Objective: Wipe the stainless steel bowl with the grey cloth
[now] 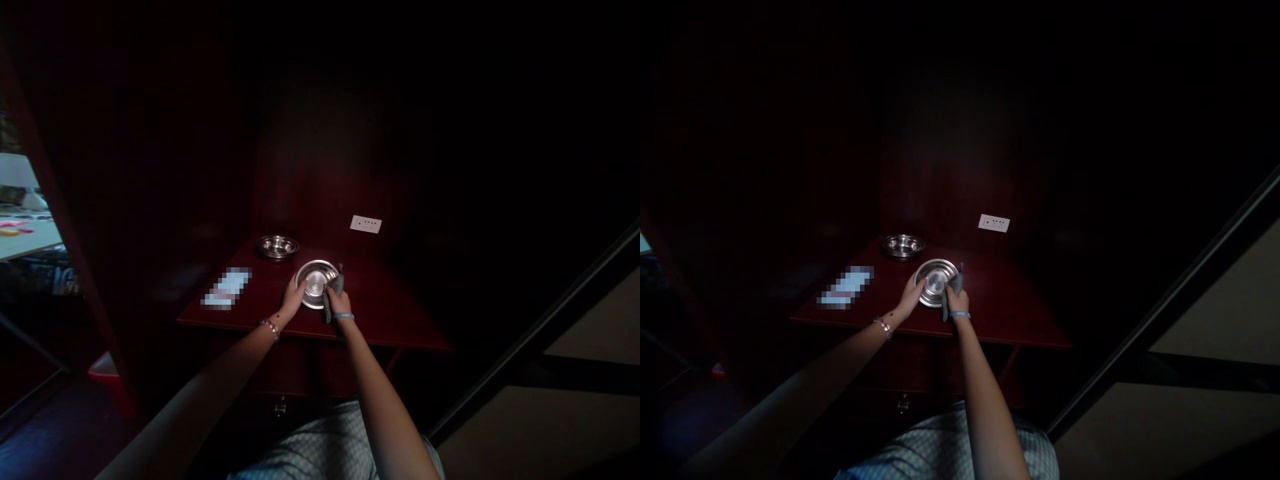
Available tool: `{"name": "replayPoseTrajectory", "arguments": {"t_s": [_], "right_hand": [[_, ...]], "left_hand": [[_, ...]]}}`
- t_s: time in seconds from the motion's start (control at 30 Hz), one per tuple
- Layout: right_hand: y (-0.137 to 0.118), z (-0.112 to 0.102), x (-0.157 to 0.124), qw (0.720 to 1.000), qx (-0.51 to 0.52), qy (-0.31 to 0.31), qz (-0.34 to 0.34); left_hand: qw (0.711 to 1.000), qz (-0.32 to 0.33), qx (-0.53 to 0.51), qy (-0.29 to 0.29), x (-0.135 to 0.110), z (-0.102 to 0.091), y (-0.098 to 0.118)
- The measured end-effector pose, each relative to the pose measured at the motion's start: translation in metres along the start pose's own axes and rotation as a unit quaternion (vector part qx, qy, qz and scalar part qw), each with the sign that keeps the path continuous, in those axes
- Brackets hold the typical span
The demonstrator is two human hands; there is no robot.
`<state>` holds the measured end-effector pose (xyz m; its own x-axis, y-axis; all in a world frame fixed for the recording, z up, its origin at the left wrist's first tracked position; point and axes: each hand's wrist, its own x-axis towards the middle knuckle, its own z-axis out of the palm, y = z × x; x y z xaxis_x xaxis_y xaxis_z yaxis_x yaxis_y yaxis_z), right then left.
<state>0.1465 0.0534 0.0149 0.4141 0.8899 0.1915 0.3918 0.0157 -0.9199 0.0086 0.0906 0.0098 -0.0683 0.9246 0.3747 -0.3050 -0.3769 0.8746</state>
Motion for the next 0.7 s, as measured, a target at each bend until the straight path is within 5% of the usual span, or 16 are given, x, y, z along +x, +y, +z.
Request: {"name": "replayPoseTrajectory", "arguments": {"t_s": [0.17,0.4,0.7], "right_hand": [[-0.013,-0.013,0.001,0.999,0.023,-0.028,0.019],[-0.036,-0.015,-0.010,1.000,-0.027,0.007,-0.013],[-0.007,-0.017,-0.009,0.998,-0.066,0.007,-0.019]], "left_hand": [[0.999,0.006,-0.029,-0.029,-0.006,0.002,0.010],[0.999,-0.003,-0.032,0.012,-0.006,0.000,0.009],[0.997,-0.003,0.063,-0.033,-0.004,0.001,-0.002]]}}
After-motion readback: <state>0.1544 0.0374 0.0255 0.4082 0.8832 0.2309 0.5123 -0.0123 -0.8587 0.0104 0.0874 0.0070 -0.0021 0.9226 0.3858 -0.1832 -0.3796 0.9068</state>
